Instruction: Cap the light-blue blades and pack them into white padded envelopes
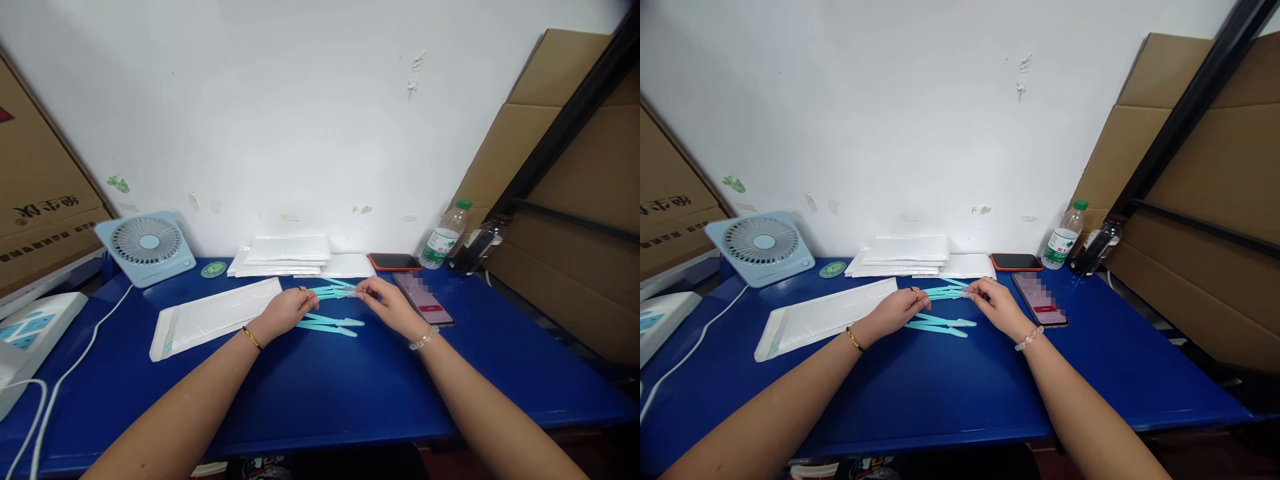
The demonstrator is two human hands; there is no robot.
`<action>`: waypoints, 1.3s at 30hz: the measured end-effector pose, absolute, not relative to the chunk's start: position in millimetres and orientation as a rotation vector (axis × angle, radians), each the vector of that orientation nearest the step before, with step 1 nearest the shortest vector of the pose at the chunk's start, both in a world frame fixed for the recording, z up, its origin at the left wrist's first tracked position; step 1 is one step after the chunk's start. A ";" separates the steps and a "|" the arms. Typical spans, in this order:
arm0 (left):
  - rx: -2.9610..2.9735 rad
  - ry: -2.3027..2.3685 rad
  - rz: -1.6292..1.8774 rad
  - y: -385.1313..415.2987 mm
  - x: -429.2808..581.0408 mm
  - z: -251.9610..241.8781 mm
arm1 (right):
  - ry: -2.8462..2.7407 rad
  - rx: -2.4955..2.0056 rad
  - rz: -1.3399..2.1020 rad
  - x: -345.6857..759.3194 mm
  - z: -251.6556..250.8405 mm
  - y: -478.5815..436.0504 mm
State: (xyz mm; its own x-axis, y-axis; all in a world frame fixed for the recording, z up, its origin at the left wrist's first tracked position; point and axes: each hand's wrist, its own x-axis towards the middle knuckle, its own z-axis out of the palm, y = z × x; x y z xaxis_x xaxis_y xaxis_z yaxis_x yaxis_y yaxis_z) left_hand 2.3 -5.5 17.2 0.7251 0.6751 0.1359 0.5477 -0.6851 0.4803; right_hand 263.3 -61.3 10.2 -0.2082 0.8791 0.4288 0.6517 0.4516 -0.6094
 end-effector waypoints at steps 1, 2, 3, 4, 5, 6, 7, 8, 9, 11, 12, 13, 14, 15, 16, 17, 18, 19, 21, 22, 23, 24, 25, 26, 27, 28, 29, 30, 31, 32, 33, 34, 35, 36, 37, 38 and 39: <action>2.526 0.939 0.429 -5.5 2.6 16.2 | -1.957 -1.278 0.397 262.0 9.6 -61.1; 2.536 0.938 0.430 -5.6 3.0 14.9 | -1.967 -1.273 0.410 260.4 9.2 -61.2; 2.549 0.940 0.428 -5.7 3.5 13.2 | -1.976 -1.270 0.424 258.6 9.1 -61.5; 2.564 0.943 0.422 -6.1 4.1 11.3 | -1.986 -1.271 0.436 256.6 9.2 -62.1; 2.580 0.951 0.414 -6.7 4.7 9.4 | -2.000 -1.274 0.449 254.9 9.4 -62.9; 2.598 0.958 0.402 -7.6 5.5 7.7 | -2.021 -1.277 0.463 253.5 9.6 -63.6; 2.617 0.959 0.392 -8.5 6.3 6.3 | -2.045 -1.280 0.479 252.9 9.7 -64.1; 2.639 0.950 0.386 -9.5 7.1 5.3 | -2.074 -1.280 0.503 253.3 9.5 -64.2; 2.662 0.940 0.394 -10.3 7.9 4.7 | -2.102 -1.281 0.529 254.8 9.0 -63.8; 2.700 0.935 0.447 -10.3 9.1 4.0 | -2.128 -1.298 0.543 261.2 7.0 -61.1; 2.711 0.950 0.488 -9.2 9.4 3.7 | -2.120 -1.326 0.513 265.7 5.3 -58.8; 2.716 0.982 0.528 -7.5 9.5 3.1 | -2.102 -1.368 0.461 270.5 3.3 -56.0; 2.717 1.026 0.555 -5.1 9.5 2.2 | -2.078 -1.415 0.397 275.2 1.0 -52.8; 2.717 1.072 0.565 -2.3 9.3 0.9 | -2.055 -1.461 0.336 279.4 -1.6 -49.5; 2.720 1.112 0.562 0.8 9.0 -0.5 | -2.045 -1.499 0.294 282.6 -4.4 -46.3; 2.724 1.143 0.551 3.8 8.8 -2.1 | -2.049 -1.527 0.271 284.7 -7.0 -43.4; 2.730 1.164 0.535 6.4 8.6 -3.6 | -2.067 -1.544 0.260 285.6 -9.4 -40.9; 2.736 1.176 0.514 8.7 8.6 -4.9 | -2.095 -1.553 0.253 285.3 -11.3 -39.1; 2.753 1.185 0.473 11.3 8.8 -6.4 | -2.159 -1.558 0.216 282.2 -13.1 -37.3; 2.763 1.188 0.452 11.8 9.0 -6.5 | -2.190 -1.561 0.186 280.0 -12.9 -37.4; 2.775 1.192 0.432 11.7 9.3 -6.1 | -2.221 -1.566 0.154 277.7 -12.0 -38.0; 2.786 1.198 0.413 11.4 9.5 -5.4 | -2.250 -1.575 0.121 275.6 -10.7 -38.9; 2.798 1.200 0.398 10.8 9.6 -4.4 | -2.276 -1.585 0.089 273.8 -9.1 -40.0; 2.809 1.200 0.385 10.3 9.7 -3.2 | -2.300 -1.596 0.060 272.4 -7.6 -41.0; 2.819 1.199 0.373 9.7 9.6 -2.0 | -2.320 -1.607 0.033 271.5 -6.3 -42.0; 2.828 1.198 0.366 9.4 9.4 -0.9 | -2.333 -1.617 0.008 271.1 -5.4 -42.6; 2.833 1.200 0.362 9.3 9.0 -0.1 | -2.341 -1.626 -0.015 271.2 -4.9 -43.0; 2.836 1.201 0.359 9.4 8.5 0.5 | -2.343 -1.634 -0.038 271.6 -4.9 -43.1; 2.836 1.200 0.359 9.7 7.9 0.8 | -2.341 -1.643 -0.060 272.2 -5.1 -42.9; 2.833 1.197 0.359 10.1 7.4 0.9 | -2.337 -1.651 -0.081 272.9 -5.5 -42.5; 2.830 1.189 0.362 10.6 6.9 0.8 | -2.332 -1.657 -0.102 273.3 -5.9 -42.0; 2.825 1.180 0.366 11.0 6.5 0.8 | -2.331 -1.660 -0.118 273.4 -6.3 -41.6; 2.819 1.172 0.372 11.3 6.4 0.7 | -2.334 -1.660 -0.128 272.8 -6.4 -41.3; 2.810 1.167 0.375 11.3 6.5 0.8 | -2.338 -1.655 -0.132 271.6 -6.3 -41.2; 2.801 1.167 0.377 11.1 6.9 1.0 | -2.345 -1.646 -0.129 269.7 -5.8 -41.5; 2.793 1.162 0.381 10.5 7.5 1.3 | -2.353 -1.630 -0.118 267.2 -5.1 -42.1; 2.789 1.153 0.386 9.6 8.2 1.6 | -2.362 -1.604 -0.101 264.3 -4.1 -43.2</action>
